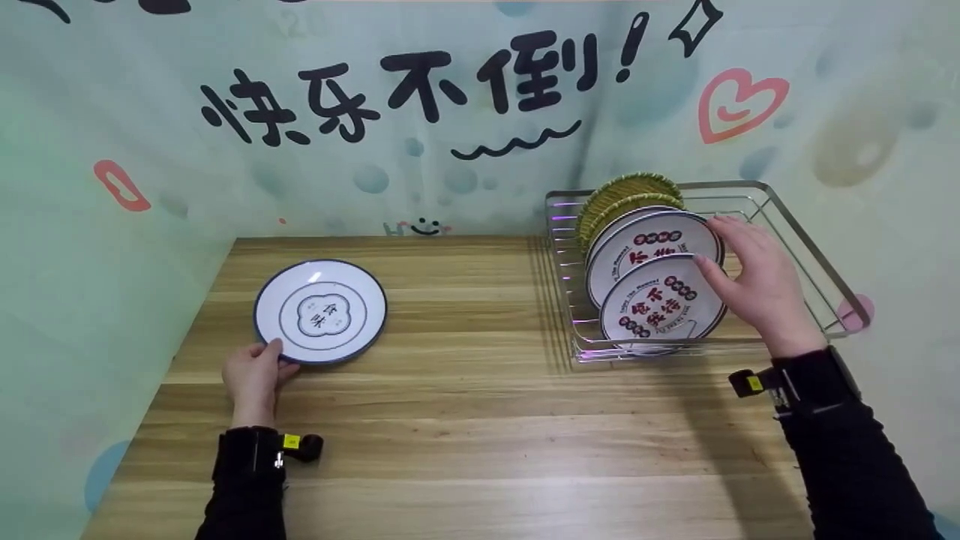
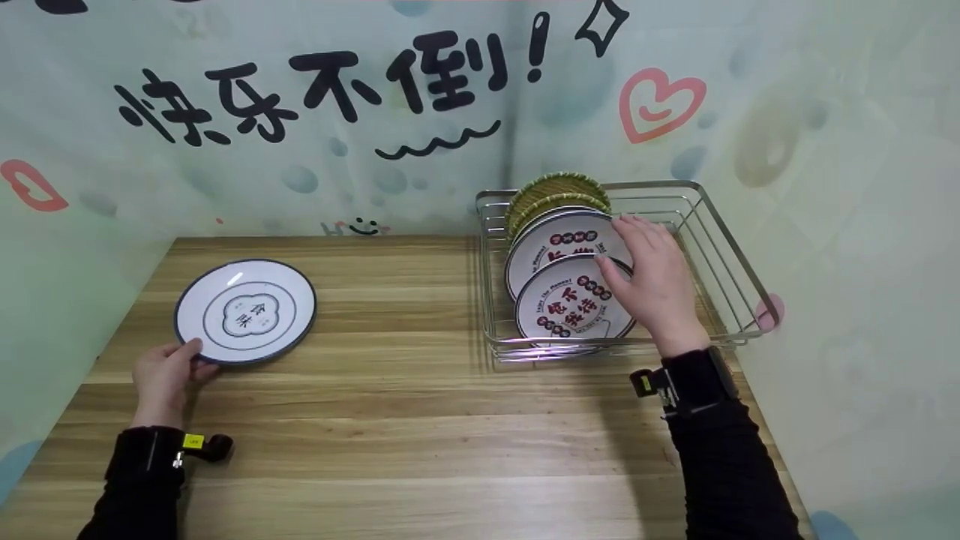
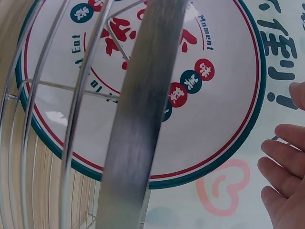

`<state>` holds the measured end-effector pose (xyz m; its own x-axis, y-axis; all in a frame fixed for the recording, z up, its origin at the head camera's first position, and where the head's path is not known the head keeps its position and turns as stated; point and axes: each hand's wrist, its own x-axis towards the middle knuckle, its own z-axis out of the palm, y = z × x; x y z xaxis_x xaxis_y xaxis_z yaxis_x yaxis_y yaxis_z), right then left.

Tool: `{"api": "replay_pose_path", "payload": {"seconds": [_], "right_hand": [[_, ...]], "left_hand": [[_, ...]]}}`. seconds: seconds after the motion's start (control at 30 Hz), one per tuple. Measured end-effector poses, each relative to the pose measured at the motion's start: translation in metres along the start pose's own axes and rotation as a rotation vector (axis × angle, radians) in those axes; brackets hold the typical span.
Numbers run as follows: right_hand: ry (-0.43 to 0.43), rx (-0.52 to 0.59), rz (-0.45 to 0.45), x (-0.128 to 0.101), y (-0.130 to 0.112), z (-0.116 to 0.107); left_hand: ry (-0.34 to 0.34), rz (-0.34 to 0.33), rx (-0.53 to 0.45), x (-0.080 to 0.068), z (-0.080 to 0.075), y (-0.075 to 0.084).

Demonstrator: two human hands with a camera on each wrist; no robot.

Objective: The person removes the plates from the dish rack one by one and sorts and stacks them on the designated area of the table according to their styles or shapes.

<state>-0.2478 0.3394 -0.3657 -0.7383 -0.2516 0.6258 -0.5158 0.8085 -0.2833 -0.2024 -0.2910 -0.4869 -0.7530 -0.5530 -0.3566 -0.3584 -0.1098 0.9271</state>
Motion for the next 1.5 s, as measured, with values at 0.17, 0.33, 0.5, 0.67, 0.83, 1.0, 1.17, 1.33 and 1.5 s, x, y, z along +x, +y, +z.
{"api": "replay_pose_path", "payload": {"seconds": [0.17,0.33,0.5,0.67,0.83,1.0,1.17,1.33,1.5], "right_hand": [[-0.022,-0.006,0.035,0.004,0.001,-0.002],[-0.055,-0.003,0.078,0.008,0.003,-0.003],[-0.073,0.001,0.104,0.01,0.005,-0.003],[-0.079,0.007,0.115,0.011,0.008,-0.003],[-0.083,0.003,0.113,0.012,0.009,-0.002],[-0.092,-0.01,0.115,0.015,0.01,-0.002],[-0.086,-0.014,0.107,0.017,0.01,-0.001],[-0.09,-0.014,0.128,0.019,0.01,-0.002],[-0.098,-0.017,0.134,0.022,0.012,-0.002]], "left_hand": [[-0.026,0.0,-0.056,0.0,-0.003,-0.001],[-0.062,-0.027,-0.053,0.001,-0.007,0.0],[-0.129,-0.058,-0.047,0.002,-0.01,0.002],[-0.169,-0.087,-0.037,0.002,-0.014,0.002],[-0.194,-0.074,-0.005,0.002,-0.019,-0.001],[-0.199,-0.058,0.069,0.001,-0.025,-0.002],[-0.18,-0.015,0.147,-0.001,-0.03,-0.003],[-0.143,0.0,0.214,-0.006,-0.033,-0.001],[-0.108,0.039,0.31,-0.008,-0.036,0.003]]}}
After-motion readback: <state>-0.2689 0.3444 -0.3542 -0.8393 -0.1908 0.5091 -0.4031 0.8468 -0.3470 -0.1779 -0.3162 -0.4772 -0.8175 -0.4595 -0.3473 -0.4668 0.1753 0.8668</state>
